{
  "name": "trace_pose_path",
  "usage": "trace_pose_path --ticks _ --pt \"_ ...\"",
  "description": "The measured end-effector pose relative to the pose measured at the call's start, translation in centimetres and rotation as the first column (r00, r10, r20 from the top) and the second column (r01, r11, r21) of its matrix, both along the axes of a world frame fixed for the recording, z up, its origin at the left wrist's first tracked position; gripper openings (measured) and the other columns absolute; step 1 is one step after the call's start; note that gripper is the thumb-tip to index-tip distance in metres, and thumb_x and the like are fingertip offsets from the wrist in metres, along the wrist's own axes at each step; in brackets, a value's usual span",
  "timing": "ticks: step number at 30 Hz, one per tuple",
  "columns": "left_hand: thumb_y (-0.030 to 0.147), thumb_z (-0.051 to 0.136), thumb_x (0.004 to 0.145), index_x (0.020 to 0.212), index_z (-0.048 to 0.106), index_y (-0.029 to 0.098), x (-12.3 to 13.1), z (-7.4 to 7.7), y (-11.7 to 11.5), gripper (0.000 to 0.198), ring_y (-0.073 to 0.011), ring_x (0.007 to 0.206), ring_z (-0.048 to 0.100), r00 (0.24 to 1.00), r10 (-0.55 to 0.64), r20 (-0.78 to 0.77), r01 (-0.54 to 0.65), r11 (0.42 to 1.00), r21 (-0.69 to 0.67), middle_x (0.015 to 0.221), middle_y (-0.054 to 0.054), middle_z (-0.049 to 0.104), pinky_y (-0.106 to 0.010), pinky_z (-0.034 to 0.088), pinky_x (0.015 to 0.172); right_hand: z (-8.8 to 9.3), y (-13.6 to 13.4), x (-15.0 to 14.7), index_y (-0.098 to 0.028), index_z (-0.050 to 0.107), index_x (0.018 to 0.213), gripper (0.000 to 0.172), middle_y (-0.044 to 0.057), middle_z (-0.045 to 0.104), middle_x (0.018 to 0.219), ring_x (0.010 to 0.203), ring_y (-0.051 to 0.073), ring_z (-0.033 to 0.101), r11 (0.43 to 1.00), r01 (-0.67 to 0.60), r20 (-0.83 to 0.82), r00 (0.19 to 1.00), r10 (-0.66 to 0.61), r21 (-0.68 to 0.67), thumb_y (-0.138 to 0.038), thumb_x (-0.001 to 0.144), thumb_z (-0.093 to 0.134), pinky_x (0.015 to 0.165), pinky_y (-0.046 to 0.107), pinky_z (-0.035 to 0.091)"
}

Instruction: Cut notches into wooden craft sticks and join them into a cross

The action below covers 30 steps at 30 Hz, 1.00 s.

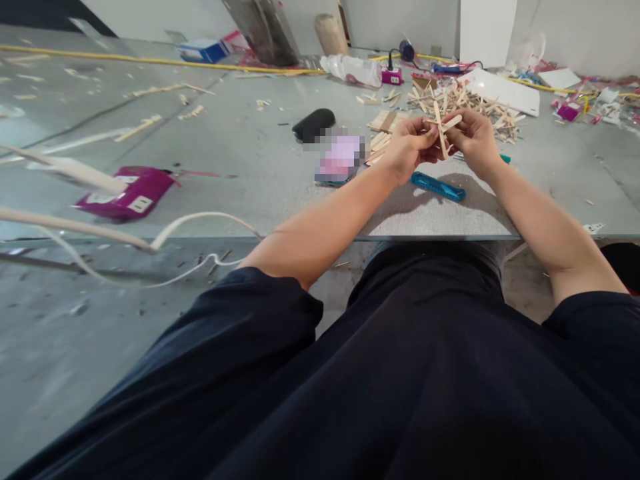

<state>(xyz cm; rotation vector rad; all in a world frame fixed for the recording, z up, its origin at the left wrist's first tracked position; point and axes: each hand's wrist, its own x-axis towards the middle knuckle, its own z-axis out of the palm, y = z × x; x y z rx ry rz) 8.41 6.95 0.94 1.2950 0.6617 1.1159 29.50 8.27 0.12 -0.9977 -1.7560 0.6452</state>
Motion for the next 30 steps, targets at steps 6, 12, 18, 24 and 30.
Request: trace_pose_path --ticks 6,12,18,24,30 --pt "0.041 0.085 0.115 0.096 0.07 0.022 -0.2 0.1 -0.2 0.031 -0.017 0.083 0.085 1.0 -0.014 -0.027 0.014 1.0 0.001 0.084 -0.001 0.082 -0.026 0.065 0.08 -1.1 0.5 0.2 -0.032 0.074 0.097 0.053 0.007 0.078 0.093 0.096 0.031 0.079 0.987 -0.005 0.202 0.979 -0.028 0.163 -0.084 0.108 0.075 0.096 0.053 0.073" --pt "0.031 0.086 0.114 0.093 0.072 0.021 0.1 0.4 -0.5 0.027 -0.0152 0.075 0.079 0.999 -0.008 -0.045 0.009 1.0 0.009 0.084 -0.002 0.08 -0.028 0.063 0.078 -0.2 -1.8 -0.4 -0.034 0.076 0.093 0.042 0.007 0.077 0.093 0.091 0.03 0.078 0.993 -0.03 0.04 0.999 0.026 0.114 -0.072 0.111 0.078 0.098 0.054 0.074" --pt "0.036 0.09 0.112 0.086 0.07 0.023 0.0 0.9 -0.7 0.035 -0.0201 0.079 0.081 0.996 0.0 -0.093 0.006 0.998 0.069 0.077 -0.002 0.077 -0.031 0.062 0.078 -0.1 -2.4 -0.7 -0.037 0.074 0.097 0.061 0.004 0.075 0.087 0.087 0.029 0.075 0.995 -0.058 0.01 0.998 0.057 0.082 -0.098 0.102 0.073 0.095 0.056 0.071" --pt "0.025 0.099 0.101 0.081 0.07 0.024 -0.6 1.2 0.1 0.035 -0.0195 0.086 0.079 0.989 0.014 -0.145 0.021 0.972 0.233 0.082 -0.002 0.076 -0.032 0.063 0.085 0.7 -2.3 0.3 -0.034 0.076 0.1 0.047 0.004 0.074 0.09 0.088 0.027 0.069 0.99 -0.086 0.168 0.983 0.067 0.108 -0.08 0.109 0.075 0.099 0.052 0.068" --pt "0.019 0.104 0.09 0.073 0.066 0.024 -1.3 1.4 0.9 0.042 -0.0227 0.1 0.079 0.969 0.064 -0.24 0.014 0.951 0.308 0.082 -0.001 0.066 -0.034 0.064 0.097 2.0 -2.9 1.3 -0.033 0.075 0.102 0.051 0.001 0.066 0.083 0.086 0.026 0.064 0.99 -0.125 0.386 0.918 0.091 0.064 -0.082 0.112 0.067 0.101 0.049 0.063"
